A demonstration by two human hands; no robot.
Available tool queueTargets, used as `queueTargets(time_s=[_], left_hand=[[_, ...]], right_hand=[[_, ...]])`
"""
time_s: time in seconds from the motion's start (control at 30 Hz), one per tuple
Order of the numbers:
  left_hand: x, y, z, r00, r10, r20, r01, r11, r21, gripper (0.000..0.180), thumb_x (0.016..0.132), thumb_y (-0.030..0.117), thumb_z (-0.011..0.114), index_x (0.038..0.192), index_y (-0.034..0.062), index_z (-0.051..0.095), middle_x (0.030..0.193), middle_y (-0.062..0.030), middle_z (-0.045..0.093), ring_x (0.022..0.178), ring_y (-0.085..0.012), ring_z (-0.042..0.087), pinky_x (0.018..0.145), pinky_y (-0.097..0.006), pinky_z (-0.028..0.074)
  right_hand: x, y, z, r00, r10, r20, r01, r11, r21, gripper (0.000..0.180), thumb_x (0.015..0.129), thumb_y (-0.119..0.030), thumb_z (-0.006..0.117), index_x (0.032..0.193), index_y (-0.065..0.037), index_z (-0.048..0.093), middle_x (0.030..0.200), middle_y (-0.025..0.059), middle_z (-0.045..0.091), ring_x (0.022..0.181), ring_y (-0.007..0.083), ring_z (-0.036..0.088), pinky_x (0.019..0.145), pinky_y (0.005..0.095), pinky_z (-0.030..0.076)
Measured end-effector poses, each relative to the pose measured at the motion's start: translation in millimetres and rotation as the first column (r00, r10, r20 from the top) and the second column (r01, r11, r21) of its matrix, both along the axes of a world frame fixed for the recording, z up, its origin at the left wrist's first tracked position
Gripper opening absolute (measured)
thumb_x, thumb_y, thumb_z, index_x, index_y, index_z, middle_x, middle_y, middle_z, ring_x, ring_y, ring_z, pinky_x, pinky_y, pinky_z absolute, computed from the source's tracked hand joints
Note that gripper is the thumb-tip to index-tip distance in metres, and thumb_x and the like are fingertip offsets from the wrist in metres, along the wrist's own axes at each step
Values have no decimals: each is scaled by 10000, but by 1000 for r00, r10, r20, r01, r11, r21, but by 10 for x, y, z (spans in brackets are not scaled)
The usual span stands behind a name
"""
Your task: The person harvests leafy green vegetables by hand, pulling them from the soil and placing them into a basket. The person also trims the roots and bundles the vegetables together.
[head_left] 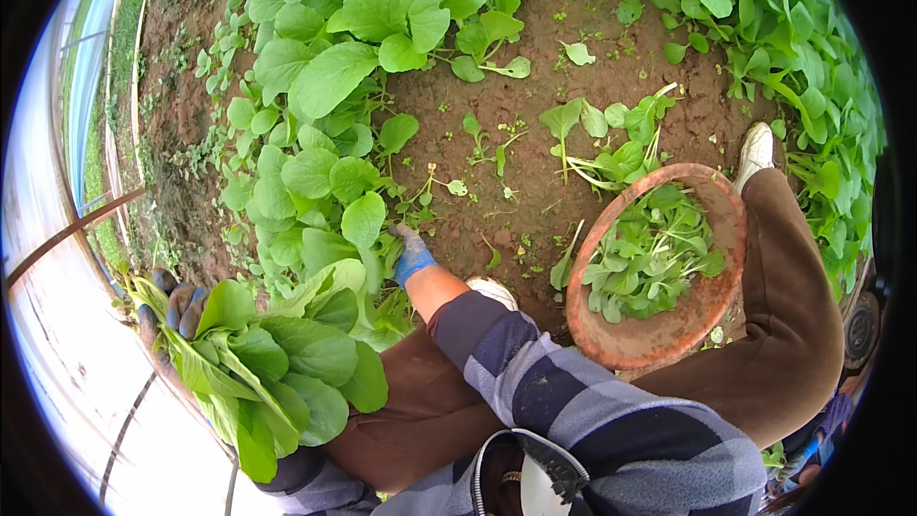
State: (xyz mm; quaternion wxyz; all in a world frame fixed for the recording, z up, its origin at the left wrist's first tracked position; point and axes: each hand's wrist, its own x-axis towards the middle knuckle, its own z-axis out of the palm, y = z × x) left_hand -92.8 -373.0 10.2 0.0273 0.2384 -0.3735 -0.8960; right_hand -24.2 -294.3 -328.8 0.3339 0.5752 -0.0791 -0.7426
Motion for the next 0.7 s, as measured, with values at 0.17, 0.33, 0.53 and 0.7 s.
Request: queueTargets(time_s=[0.17,0.33,0.53,0.7], left_hand=[[13,-41,-51,996,-70,-48,69,997,-36,336,927,239,535,1172,16,479,736,2,452,631,-99,420,621,-242,395],[-12,-70,-65,991,-126,-44,125,992,-9,341,928,245,533,1179,20,477,721,4,448,633,-94,421,635,-245,398],[-71,57,-14,996,-90,-23,90,996,-28,316,917,245,543,1148,43,470,714,1,457,623,-103,442,683,-271,412],[11,166,34,996,-31,-79,28,999,-41,306,909,239,544,1136,46,478,703,22,443,626,-90,453,748,-284,415]], right_hand=[[-82,-64,28,992,-127,-17,126,992,-32,329,860,-307,611,1100,-83,599,1085,120,643,913,315,622,867,482,488],[31,-169,-121,994,87,-71,-87,996,4,320,879,-267,569,1102,-40,601,1018,144,662,848,320,645,804,462,518],[133,-52,-341,968,121,-219,-139,988,-69,272,871,-283,557,1013,-61,622,937,121,671,782,294,642,737,446,527],[188,476,-38,890,234,-390,-315,937,-155,252,872,-301,571,944,-73,650,899,90,676,730,238,640,670,383,539]])
